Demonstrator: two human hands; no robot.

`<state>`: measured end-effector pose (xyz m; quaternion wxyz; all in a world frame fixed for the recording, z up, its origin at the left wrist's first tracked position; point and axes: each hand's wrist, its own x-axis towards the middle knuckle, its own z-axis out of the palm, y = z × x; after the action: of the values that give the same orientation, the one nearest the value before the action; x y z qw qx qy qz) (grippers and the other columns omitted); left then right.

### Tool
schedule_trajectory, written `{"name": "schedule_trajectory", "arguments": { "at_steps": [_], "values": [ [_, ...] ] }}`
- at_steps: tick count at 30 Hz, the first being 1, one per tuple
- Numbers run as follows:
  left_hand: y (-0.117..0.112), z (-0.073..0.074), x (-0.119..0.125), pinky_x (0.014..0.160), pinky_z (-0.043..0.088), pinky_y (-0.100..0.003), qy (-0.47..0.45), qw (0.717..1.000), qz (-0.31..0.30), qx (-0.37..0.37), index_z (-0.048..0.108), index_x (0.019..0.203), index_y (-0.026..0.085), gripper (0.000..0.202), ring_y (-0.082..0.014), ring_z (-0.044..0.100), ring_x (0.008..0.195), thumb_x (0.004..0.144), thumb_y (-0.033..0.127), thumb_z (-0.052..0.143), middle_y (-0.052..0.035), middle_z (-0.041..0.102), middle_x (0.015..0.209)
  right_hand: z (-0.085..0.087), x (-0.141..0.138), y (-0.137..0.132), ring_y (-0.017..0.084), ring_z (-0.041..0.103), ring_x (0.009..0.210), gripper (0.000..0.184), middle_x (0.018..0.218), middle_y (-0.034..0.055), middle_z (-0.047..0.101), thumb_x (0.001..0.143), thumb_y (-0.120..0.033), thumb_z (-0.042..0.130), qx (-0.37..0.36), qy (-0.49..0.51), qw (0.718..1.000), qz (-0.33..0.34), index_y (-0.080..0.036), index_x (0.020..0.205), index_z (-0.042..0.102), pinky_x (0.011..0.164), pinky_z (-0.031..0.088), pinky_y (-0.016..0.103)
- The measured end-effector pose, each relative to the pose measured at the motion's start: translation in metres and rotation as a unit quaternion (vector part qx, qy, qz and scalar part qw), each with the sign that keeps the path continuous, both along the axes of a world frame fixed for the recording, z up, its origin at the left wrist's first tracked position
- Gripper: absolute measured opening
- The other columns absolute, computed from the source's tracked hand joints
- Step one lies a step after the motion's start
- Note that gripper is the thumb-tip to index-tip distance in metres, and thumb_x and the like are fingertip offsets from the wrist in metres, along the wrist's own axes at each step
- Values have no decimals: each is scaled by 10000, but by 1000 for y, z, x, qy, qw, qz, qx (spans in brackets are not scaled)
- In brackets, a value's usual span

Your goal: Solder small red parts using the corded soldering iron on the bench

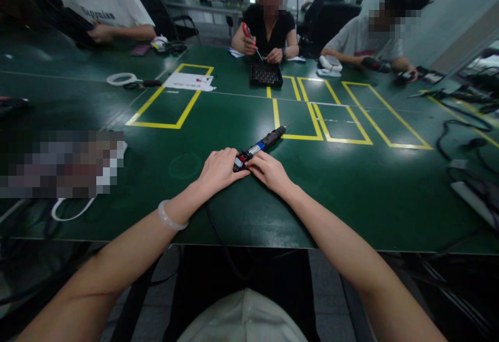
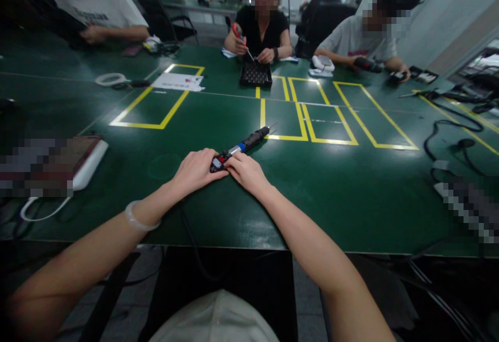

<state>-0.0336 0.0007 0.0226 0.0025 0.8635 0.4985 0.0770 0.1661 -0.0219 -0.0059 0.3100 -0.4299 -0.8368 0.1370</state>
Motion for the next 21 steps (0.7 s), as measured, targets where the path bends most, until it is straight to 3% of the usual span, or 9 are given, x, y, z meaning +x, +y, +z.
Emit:
{"name": "schedule_trajectory", "arguments": {
  "at_steps": [9, 21],
  "values": [
    [-3, 3, 5, 790, 421, -397, 14, 999, 36, 5, 596, 1082, 167, 472, -321, 638, 974, 900, 602, 573, -145, 678, 1042, -3, 2, 0, 216, 609, 1028, 153, 1072, 85, 643, 982, -221, 520, 7, 18, 1000, 3, -218, 1016, 670, 914, 487, 341],
    [14, 10, -17, 797, 438, -392, 70, 995, 71, 25, 574, 1171, 159, 445, -331, 610, 1035, 926, 531, 579, -154, 653, 1111, 0, 17, -4, 208, 609, 980, 171, 1028, 80, 643, 980, -211, 500, 0, -1, 1000, -15, -198, 1023, 665, 872, 479, 319]
  ]
}}
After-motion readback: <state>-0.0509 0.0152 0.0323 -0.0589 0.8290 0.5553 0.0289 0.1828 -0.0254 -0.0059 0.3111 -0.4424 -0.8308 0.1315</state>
